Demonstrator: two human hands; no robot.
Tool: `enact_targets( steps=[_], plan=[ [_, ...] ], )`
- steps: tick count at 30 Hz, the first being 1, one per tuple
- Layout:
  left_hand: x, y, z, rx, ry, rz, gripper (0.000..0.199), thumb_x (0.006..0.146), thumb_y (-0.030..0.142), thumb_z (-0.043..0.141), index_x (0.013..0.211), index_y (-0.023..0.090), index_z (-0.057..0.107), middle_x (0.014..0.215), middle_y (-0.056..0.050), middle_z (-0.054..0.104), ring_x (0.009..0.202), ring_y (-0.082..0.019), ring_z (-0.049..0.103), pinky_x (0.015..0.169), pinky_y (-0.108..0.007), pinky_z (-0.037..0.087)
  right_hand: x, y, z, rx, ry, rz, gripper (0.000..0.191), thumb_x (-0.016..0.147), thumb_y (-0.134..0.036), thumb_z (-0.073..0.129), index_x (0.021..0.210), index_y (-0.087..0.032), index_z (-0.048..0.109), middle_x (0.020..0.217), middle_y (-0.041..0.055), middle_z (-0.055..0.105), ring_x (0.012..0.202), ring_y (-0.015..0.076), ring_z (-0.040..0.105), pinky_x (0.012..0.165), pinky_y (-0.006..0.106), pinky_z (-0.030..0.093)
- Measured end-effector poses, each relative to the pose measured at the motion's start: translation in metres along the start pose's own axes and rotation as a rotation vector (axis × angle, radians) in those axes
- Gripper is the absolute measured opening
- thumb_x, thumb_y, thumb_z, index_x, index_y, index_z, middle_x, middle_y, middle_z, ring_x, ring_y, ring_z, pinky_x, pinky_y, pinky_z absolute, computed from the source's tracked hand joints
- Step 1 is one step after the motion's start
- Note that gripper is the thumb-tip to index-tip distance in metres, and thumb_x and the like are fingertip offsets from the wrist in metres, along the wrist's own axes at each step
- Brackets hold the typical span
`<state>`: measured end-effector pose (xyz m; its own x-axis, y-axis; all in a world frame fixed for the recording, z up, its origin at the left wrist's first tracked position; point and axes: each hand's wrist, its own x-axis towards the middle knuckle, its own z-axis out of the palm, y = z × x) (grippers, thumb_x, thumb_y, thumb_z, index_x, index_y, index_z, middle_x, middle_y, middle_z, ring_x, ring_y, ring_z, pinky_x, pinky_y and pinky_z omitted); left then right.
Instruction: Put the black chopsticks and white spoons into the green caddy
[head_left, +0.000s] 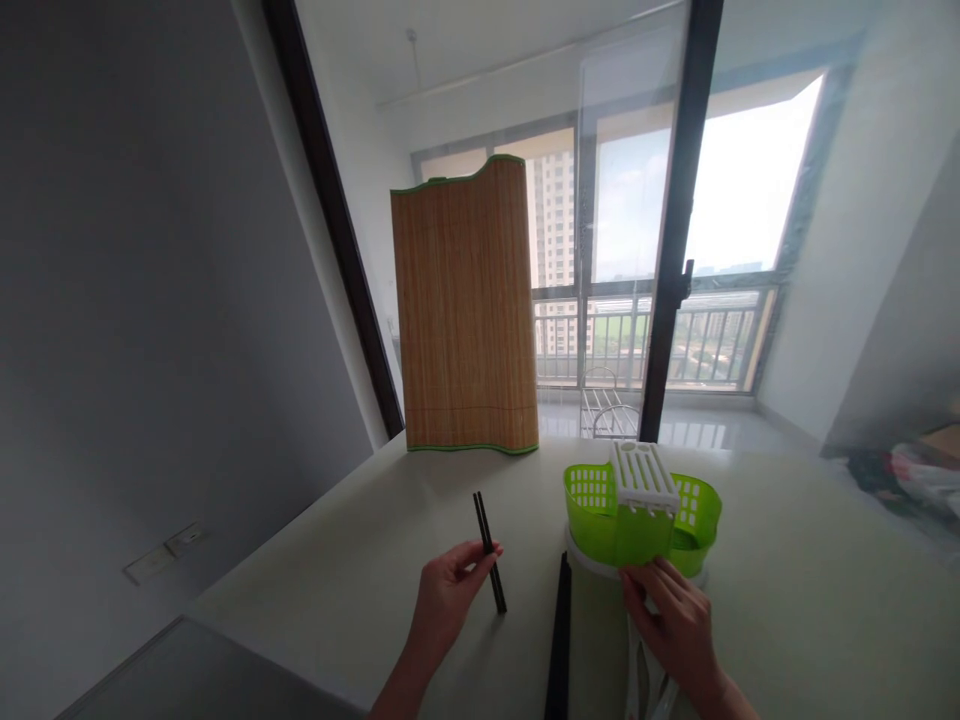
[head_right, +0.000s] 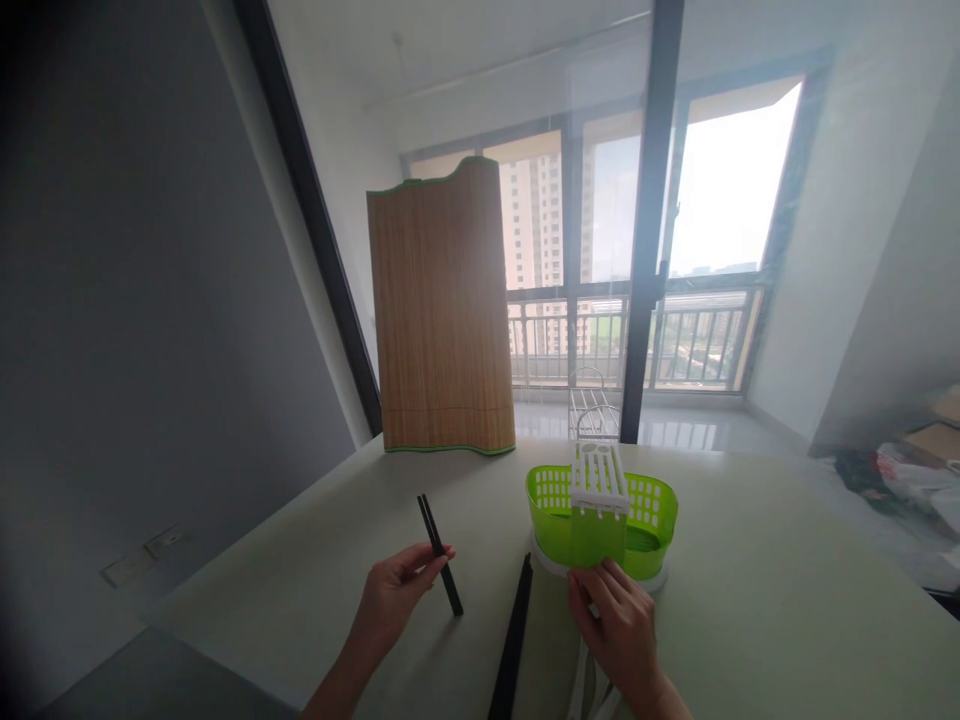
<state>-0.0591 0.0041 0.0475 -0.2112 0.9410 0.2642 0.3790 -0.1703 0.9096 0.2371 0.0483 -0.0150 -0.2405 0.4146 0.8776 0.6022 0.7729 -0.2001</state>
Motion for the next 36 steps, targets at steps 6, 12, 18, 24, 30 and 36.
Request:
enact_targets(
  steps=[6,12,18,24,30,36],
  plan=[
    [0.026,0.026,0.006,-0.031,0.078,0.088,0.029,0.075,0.043,0.069,0.091,0.018,0.075,0.085,-0.003,0.075,0.077,-0.019,0.069,0.071,-0.028,0.058,0.000,-0.004,0.003,0.017,-0.037,0.006,0.007,0.089,-0.013,0.056,0.092,-0.019,0.058,0.070,0.0015,0.062,0.063,0.0162,0.055,0.061,0.030,0.042],
    [0.097,0.098,0.056,-0.042,-0.009,0.326,0.023,0.079,0.031,0.065,0.095,0.017,0.073,0.088,-0.004,0.074,0.075,-0.015,0.068,0.071,-0.025,0.055,0.002,-0.009,0.005,-0.015,-0.040,-0.028,0.008,0.090,-0.013,0.055,0.093,-0.020,0.059,0.070,0.0026,0.064,0.065,0.0182,0.059,0.062,0.031,0.044],
    [0.138,0.098,0.125,0.362,-0.247,0.385,0.014,0.078,0.025,0.064,0.084,0.017,0.074,0.079,-0.002,0.074,0.074,-0.015,0.066,0.069,-0.023,0.048,0.000,-0.001,0.009,-0.013,-0.028,-0.058,0.009,0.089,-0.012,0.054,0.092,-0.019,0.058,0.067,0.0017,0.064,0.060,0.0161,0.058,0.057,0.028,0.044],
    [0.146,0.072,0.156,0.520,-0.334,0.339,0.016,0.077,0.027,0.062,0.080,0.017,0.074,0.075,-0.003,0.073,0.073,-0.017,0.065,0.066,-0.024,0.044,-0.001,-0.002,0.011,-0.018,-0.039,-0.052,0.009,0.089,-0.012,0.053,0.091,-0.019,0.059,0.067,0.0012,0.064,0.059,0.0161,0.057,0.057,0.028,0.043],
    [0.143,0.067,0.165,0.679,-0.341,0.342,0.026,0.087,0.029,0.052,0.102,0.020,0.071,0.091,-0.005,0.072,0.084,-0.018,0.066,0.073,-0.026,0.047,0.001,-0.004,0.010,-0.030,-0.033,-0.044,0.010,0.090,-0.013,0.052,0.089,-0.019,0.060,0.065,0.0013,0.062,0.059,0.0162,0.056,0.058,0.028,0.040],
    [0.133,0.080,0.159,0.787,-0.292,0.372,0.032,0.093,0.036,0.048,0.115,0.020,0.064,0.105,-0.009,0.066,0.097,-0.021,0.062,0.082,-0.030,0.047,0.003,-0.005,0.006,-0.034,-0.054,-0.024,0.010,0.090,-0.013,0.053,0.086,-0.019,0.060,0.064,0.0011,0.061,0.059,0.0161,0.055,0.058,0.028,0.039]
  ],
)
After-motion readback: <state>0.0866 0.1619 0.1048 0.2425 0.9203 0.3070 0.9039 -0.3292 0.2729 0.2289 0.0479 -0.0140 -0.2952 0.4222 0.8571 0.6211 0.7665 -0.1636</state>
